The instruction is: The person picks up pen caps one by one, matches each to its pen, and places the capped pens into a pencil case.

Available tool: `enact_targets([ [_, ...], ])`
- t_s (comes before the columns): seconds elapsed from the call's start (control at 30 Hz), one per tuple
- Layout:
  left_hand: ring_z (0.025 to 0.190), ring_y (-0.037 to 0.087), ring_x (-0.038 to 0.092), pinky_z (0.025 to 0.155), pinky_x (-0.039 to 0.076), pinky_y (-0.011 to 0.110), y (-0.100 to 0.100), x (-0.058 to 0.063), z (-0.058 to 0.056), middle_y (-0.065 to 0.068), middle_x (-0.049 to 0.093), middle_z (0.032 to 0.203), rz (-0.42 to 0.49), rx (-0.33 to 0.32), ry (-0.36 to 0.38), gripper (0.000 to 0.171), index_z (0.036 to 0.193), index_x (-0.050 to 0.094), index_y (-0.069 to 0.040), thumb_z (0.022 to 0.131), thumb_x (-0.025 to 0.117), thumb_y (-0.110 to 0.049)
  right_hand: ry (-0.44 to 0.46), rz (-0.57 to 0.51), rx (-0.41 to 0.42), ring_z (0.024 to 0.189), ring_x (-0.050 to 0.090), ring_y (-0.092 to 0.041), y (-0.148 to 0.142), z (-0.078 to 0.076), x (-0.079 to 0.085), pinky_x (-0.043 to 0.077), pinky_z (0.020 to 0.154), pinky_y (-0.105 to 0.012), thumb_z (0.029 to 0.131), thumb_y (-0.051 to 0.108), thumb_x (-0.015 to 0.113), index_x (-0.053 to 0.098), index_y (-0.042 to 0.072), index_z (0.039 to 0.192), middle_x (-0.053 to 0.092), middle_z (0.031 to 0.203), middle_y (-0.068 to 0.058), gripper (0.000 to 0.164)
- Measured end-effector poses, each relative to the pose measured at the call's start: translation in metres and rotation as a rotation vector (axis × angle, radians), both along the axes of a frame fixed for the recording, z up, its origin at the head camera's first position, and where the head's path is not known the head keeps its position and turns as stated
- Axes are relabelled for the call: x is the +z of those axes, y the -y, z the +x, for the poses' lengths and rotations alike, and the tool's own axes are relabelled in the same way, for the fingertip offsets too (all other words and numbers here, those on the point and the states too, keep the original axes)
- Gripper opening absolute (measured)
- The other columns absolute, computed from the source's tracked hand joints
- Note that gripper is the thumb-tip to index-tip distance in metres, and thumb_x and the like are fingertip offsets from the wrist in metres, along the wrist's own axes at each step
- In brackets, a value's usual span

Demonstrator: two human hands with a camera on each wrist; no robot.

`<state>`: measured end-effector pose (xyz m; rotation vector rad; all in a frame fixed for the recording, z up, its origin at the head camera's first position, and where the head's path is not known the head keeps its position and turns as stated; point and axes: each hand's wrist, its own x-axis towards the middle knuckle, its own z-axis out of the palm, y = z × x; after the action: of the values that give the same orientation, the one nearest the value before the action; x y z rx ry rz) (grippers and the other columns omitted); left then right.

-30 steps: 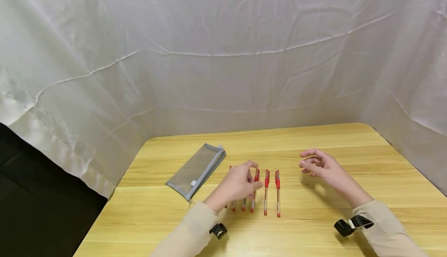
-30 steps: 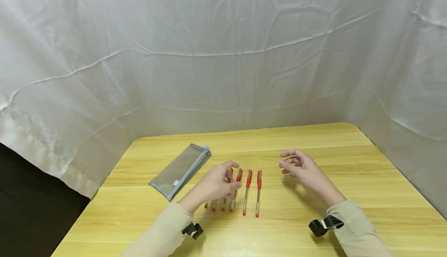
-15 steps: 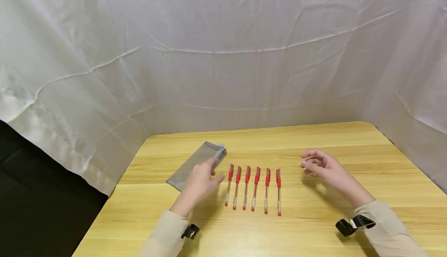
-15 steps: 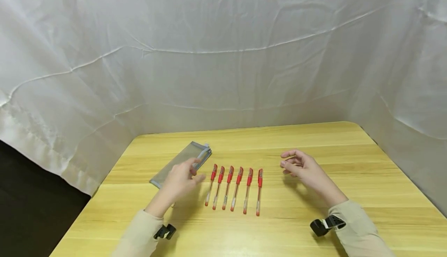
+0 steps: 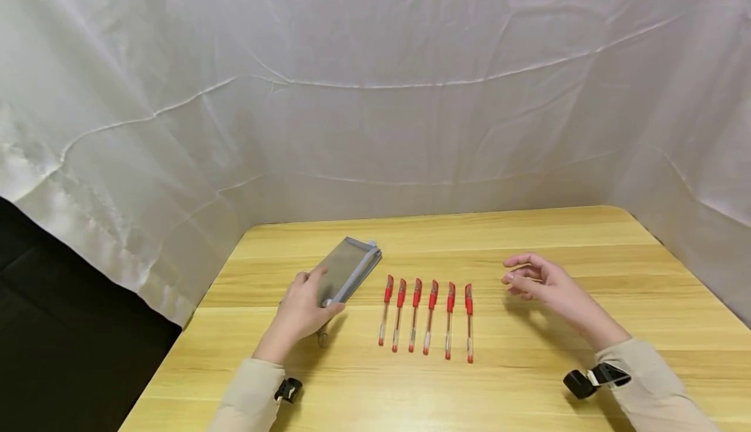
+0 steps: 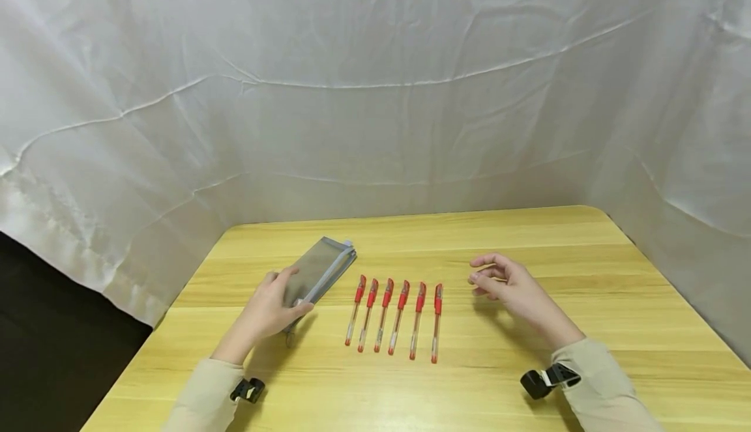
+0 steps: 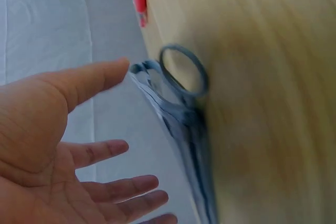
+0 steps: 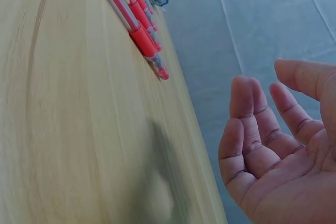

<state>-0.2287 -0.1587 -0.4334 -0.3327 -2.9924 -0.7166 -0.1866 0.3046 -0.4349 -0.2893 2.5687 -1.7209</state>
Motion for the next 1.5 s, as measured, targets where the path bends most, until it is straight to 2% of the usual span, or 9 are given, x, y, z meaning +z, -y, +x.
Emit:
enact_targets([
  [0.13, 0.141, 0.055, 0.051, 0.11, 0.049, 0.074, 0.012, -0.004, -0.002, 0.035, 0.047, 0.155, 0.021, -0.032, 0.075, 0.092, 0.163, 0.039, -0.006, 0.092, 0.086, -0.04, 0.012, 0.001, 0.039, 0.106, 0.076, -0.012, 0.004, 0.001, 0.003, 0.065, 0.091, -0.033, 0.112, 0.022, 0.06, 0.044, -0.005, 0.153, 0.067, 0.134, -0.033, 0.052],
  [0.23, 0.143, 0.056, 0.049, 0.111, 0.048, 0.074, 0.018, -0.005, -0.004, 0.035, 0.044, 0.159, 0.031, -0.035, 0.126, 0.094, 0.165, 0.037, -0.007, 0.092, 0.085, -0.043, 0.021, -0.003, 0.069, 0.108, 0.076, -0.01, 0.008, 0.002, 0.006, 0.065, 0.093, -0.034, 0.111, 0.021, 0.06, 0.041, -0.003, 0.157, 0.063, 0.139, -0.036, 0.055],
  [0.33, 0.142, 0.057, 0.05, 0.111, 0.048, 0.074, 0.021, -0.005, -0.004, 0.035, 0.043, 0.16, 0.032, -0.028, 0.154, 0.092, 0.165, 0.036, -0.007, 0.094, 0.083, -0.043, 0.03, -0.005, 0.092, 0.109, 0.076, -0.015, 0.016, 0.002, 0.01, 0.065, 0.094, -0.036, 0.111, 0.021, 0.06, 0.042, -0.003, 0.156, 0.062, 0.14, -0.037, 0.054],
  [0.53, 0.139, 0.057, 0.053, 0.111, 0.049, 0.073, 0.026, -0.005, -0.003, 0.036, 0.046, 0.156, 0.02, -0.01, 0.149, 0.089, 0.164, 0.038, -0.005, 0.096, 0.082, -0.041, 0.049, 0.018, 0.107, 0.114, 0.075, -0.034, 0.037, 0.002, 0.02, 0.065, 0.093, -0.043, 0.11, 0.025, 0.064, 0.048, 0.0, 0.151, 0.064, 0.136, -0.033, 0.051],
  [0.63, 0.139, 0.056, 0.053, 0.112, 0.048, 0.072, 0.027, -0.004, -0.002, 0.037, 0.048, 0.154, 0.015, 0.004, 0.149, 0.089, 0.163, 0.039, -0.004, 0.095, 0.082, -0.041, 0.044, 0.03, 0.122, 0.114, 0.074, -0.038, 0.046, 0.0, 0.024, 0.064, 0.092, -0.043, 0.108, 0.024, 0.066, 0.05, 0.001, 0.148, 0.065, 0.133, -0.032, 0.049],
  [0.9, 0.13, 0.054, 0.06, 0.105, 0.053, 0.071, 0.028, 0.0, 0.003, 0.037, 0.055, 0.148, -0.036, 0.057, 0.147, 0.092, 0.16, 0.044, -0.002, 0.091, 0.085, -0.045, 0.038, 0.069, 0.17, 0.106, 0.074, -0.032, 0.075, -0.007, 0.028, 0.064, 0.09, -0.04, 0.106, 0.023, 0.069, 0.057, 0.004, 0.141, 0.067, 0.128, -0.027, 0.041],
  [1.17, 0.117, 0.049, 0.065, 0.094, 0.057, 0.067, 0.027, 0.002, 0.008, 0.035, 0.06, 0.139, -0.119, 0.082, 0.118, 0.092, 0.155, 0.05, -0.002, 0.086, 0.088, -0.049, 0.03, 0.139, 0.219, 0.103, 0.072, -0.031, 0.106, -0.016, 0.029, 0.061, 0.091, -0.044, 0.107, 0.025, 0.069, 0.061, 0.007, 0.135, 0.071, 0.122, -0.019, 0.035],
  [1.3, 0.117, 0.049, 0.065, 0.093, 0.058, 0.066, 0.026, 0.002, 0.004, 0.035, 0.061, 0.138, -0.126, 0.063, 0.11, 0.093, 0.155, 0.05, 0.0, 0.086, 0.088, -0.052, 0.029, 0.154, 0.239, 0.103, 0.073, -0.033, 0.122, -0.022, 0.029, 0.061, 0.089, -0.048, 0.107, 0.024, 0.067, 0.061, 0.005, 0.134, 0.071, 0.119, -0.019, 0.033],
  [1.5, 0.116, 0.05, 0.064, 0.094, 0.057, 0.065, 0.027, 0.001, -0.008, 0.037, 0.058, 0.14, -0.114, 0.051, 0.126, 0.098, 0.159, 0.046, -0.001, 0.087, 0.086, -0.054, 0.047, 0.203, 0.232, 0.1, 0.075, -0.032, 0.144, -0.032, 0.027, 0.058, 0.077, -0.038, 0.107, 0.024, 0.067, 0.063, 0.007, 0.132, 0.072, 0.11, -0.012, 0.031],
])
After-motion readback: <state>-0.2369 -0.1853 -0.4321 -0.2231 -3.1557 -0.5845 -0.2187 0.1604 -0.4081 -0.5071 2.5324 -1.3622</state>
